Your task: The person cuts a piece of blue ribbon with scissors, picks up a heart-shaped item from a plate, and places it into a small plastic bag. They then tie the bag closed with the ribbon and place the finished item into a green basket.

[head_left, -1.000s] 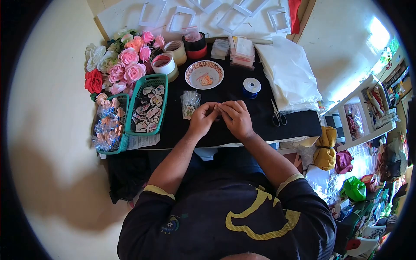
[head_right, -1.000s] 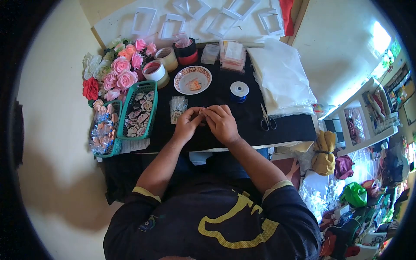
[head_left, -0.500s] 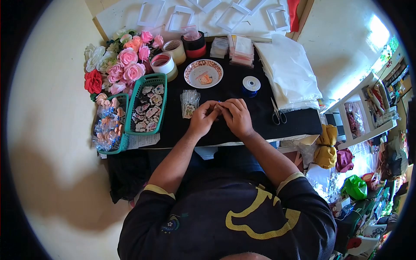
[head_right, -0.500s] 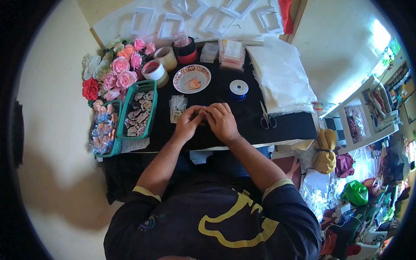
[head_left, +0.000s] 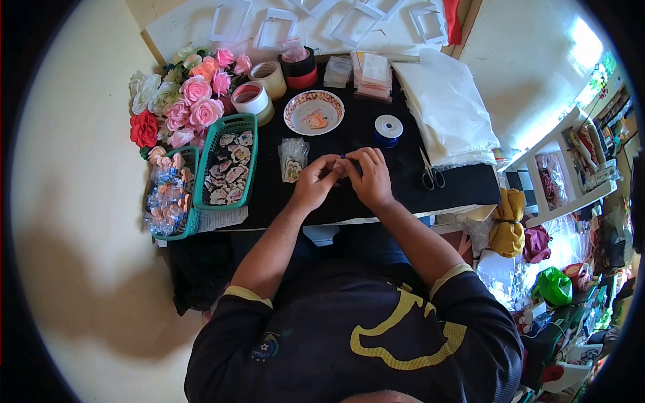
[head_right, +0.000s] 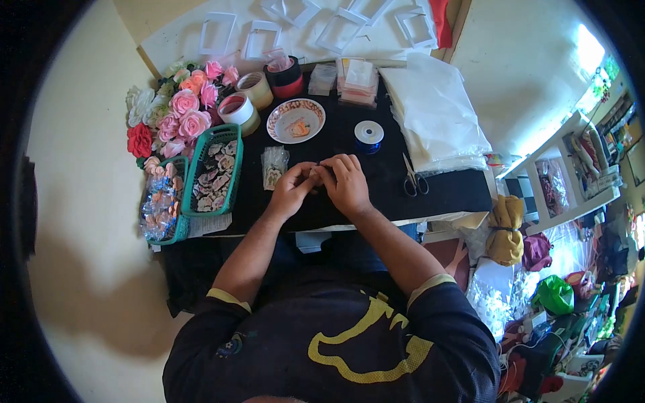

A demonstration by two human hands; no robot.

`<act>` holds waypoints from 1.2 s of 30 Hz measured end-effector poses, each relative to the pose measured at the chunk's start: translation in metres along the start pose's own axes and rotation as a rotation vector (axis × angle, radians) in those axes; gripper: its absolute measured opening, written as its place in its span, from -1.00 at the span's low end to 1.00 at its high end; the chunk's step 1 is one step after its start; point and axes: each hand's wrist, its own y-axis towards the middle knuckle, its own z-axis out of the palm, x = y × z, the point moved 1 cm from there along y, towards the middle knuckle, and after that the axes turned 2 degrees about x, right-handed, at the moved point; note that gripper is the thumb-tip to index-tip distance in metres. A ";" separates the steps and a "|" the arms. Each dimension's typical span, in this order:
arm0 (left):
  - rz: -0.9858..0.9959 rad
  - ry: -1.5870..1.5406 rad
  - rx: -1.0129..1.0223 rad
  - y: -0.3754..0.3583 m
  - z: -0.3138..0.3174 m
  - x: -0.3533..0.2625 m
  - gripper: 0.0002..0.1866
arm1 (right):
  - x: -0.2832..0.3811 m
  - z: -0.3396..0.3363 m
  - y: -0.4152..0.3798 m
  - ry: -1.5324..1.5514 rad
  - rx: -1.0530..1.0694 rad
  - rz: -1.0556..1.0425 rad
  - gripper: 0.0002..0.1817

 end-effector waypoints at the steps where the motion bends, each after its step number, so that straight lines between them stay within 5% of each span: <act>1: -0.002 0.000 0.000 0.000 0.000 -0.001 -0.73 | 0.000 0.000 0.000 0.002 -0.001 0.008 -0.83; 21: -0.014 -0.152 0.032 -0.003 -0.003 -0.003 -0.63 | -0.002 -0.001 0.003 0.155 0.069 0.048 -0.86; 36: -0.114 -0.175 0.006 -0.002 -0.006 -0.007 -0.72 | -0.001 -0.001 0.001 0.148 0.118 -0.022 -0.85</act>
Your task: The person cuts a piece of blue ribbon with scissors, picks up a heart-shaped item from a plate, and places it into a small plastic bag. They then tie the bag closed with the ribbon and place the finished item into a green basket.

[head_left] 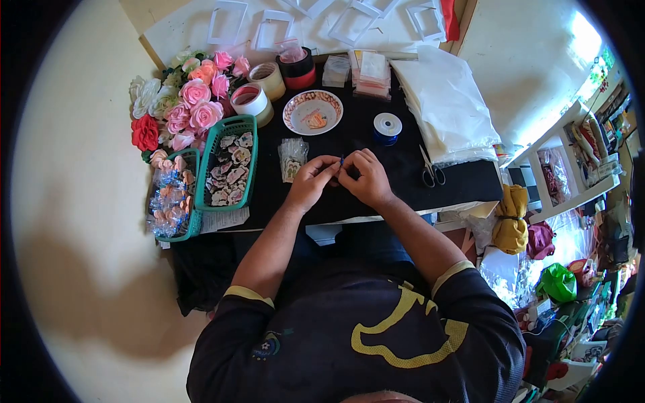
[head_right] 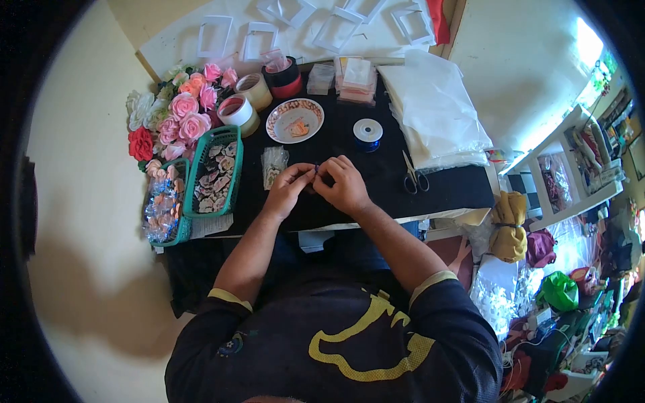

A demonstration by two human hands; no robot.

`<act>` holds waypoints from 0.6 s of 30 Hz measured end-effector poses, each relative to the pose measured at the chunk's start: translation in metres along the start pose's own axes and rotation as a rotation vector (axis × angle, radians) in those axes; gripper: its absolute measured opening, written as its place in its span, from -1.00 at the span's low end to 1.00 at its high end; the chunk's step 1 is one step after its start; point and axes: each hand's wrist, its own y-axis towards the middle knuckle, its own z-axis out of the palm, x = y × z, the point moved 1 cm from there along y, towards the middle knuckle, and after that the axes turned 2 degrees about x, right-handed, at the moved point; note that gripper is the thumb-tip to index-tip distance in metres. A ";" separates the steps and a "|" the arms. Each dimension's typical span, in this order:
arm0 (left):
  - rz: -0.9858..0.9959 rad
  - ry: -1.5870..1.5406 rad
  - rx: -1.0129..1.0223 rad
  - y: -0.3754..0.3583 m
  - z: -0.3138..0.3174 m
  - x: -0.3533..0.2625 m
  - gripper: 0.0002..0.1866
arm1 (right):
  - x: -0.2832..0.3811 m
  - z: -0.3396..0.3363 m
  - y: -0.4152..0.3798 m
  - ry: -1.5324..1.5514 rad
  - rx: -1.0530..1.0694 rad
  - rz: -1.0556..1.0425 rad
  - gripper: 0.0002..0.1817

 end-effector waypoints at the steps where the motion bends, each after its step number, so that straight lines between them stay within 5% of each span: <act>1: -0.001 -0.001 0.000 0.000 -0.001 0.001 -0.72 | 0.000 0.000 0.000 0.007 0.001 0.001 -0.84; 18: 0.032 -0.051 0.025 0.003 -0.004 0.005 -0.74 | 0.005 -0.002 -0.001 0.043 0.051 0.099 -0.80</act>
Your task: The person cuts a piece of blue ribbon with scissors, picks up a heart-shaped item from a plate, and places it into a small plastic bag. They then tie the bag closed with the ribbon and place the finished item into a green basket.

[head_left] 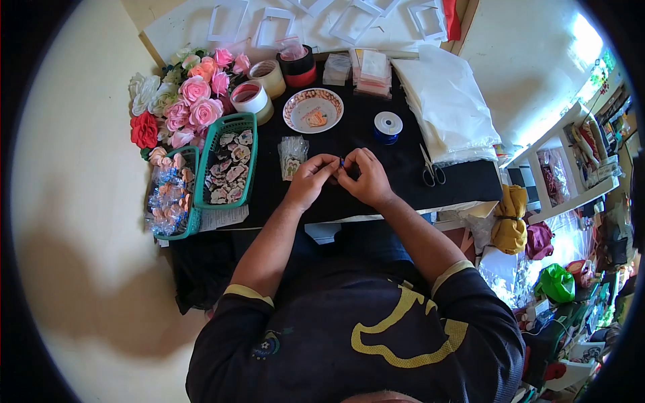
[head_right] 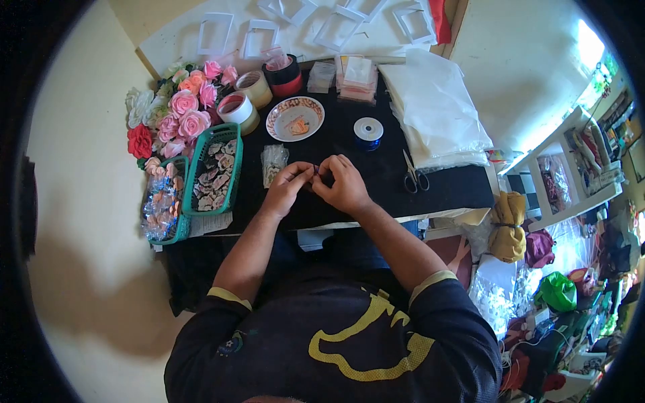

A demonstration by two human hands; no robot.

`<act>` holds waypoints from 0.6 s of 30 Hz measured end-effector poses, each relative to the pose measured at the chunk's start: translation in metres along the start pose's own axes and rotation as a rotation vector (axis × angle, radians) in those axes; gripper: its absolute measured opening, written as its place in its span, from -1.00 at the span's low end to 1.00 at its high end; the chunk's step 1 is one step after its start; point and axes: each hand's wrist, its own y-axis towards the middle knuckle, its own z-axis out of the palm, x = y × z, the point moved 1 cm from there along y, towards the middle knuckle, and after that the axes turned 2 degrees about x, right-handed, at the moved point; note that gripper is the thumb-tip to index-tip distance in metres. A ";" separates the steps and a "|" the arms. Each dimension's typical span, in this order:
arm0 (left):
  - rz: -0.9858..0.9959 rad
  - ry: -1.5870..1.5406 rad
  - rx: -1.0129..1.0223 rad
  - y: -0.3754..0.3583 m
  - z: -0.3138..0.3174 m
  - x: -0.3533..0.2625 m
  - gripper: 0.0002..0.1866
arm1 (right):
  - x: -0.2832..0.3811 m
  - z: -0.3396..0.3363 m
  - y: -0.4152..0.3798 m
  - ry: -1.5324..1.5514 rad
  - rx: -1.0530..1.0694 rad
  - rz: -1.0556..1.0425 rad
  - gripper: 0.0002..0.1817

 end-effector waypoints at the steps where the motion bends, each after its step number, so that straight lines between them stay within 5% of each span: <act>1: -0.001 0.000 -0.001 0.000 0.000 -0.002 -0.74 | 0.001 0.000 0.000 -0.007 0.011 0.020 -0.80; 18: -0.013 0.034 -0.097 0.002 0.002 -0.003 -0.75 | -0.003 0.002 0.002 -0.055 0.015 -0.059 -0.82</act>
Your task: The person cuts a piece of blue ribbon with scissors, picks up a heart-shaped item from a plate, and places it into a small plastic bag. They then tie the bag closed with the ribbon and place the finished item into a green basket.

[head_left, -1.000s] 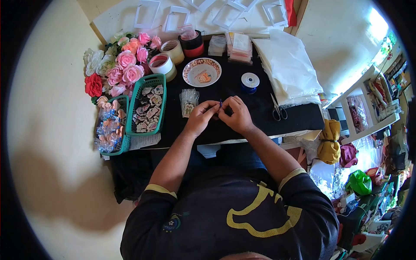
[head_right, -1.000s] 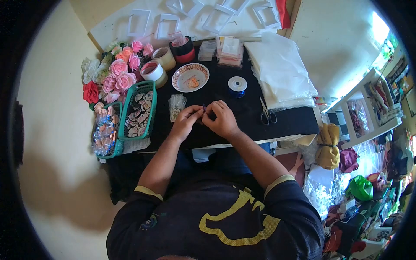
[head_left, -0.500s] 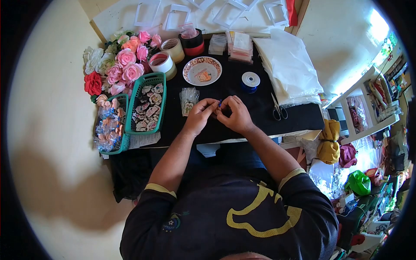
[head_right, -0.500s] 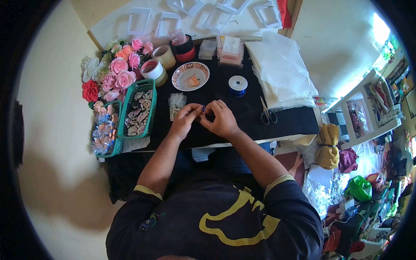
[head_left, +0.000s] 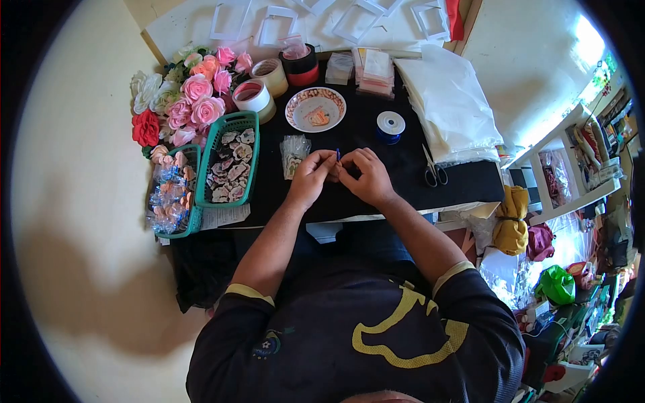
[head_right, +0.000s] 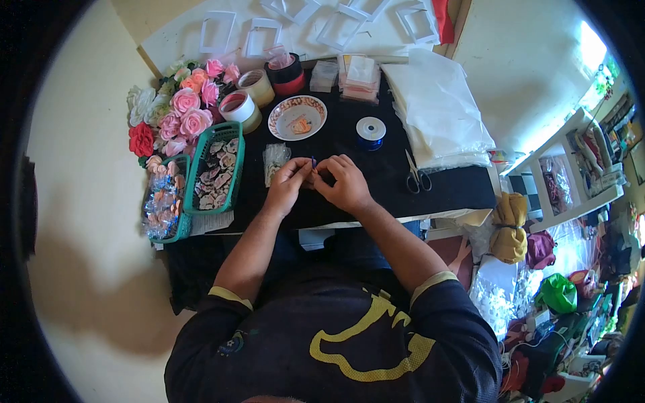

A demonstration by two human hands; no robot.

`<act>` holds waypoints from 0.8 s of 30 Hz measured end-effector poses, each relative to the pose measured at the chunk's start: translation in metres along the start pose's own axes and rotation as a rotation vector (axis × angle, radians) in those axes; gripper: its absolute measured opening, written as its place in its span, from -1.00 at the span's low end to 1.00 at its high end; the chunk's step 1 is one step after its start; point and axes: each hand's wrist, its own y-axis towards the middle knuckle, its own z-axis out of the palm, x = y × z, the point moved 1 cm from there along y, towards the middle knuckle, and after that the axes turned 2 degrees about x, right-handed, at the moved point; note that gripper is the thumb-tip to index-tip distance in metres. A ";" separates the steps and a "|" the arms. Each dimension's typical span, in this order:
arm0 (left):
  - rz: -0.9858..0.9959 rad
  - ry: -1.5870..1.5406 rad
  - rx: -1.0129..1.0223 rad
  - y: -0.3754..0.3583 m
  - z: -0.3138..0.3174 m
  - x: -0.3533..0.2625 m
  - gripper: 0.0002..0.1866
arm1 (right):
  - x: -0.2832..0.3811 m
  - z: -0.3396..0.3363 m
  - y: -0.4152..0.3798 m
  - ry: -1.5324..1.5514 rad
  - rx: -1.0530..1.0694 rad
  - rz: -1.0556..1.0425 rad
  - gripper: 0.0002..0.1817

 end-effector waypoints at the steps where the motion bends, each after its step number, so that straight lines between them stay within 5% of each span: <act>1: 0.000 0.000 0.000 0.000 0.000 0.000 -0.75 | 0.001 0.000 0.000 -0.019 0.001 -0.014 -0.82; 24: 0.012 -0.013 0.001 -0.001 -0.001 0.000 -0.77 | -0.003 0.001 0.002 0.073 0.107 0.073 -0.77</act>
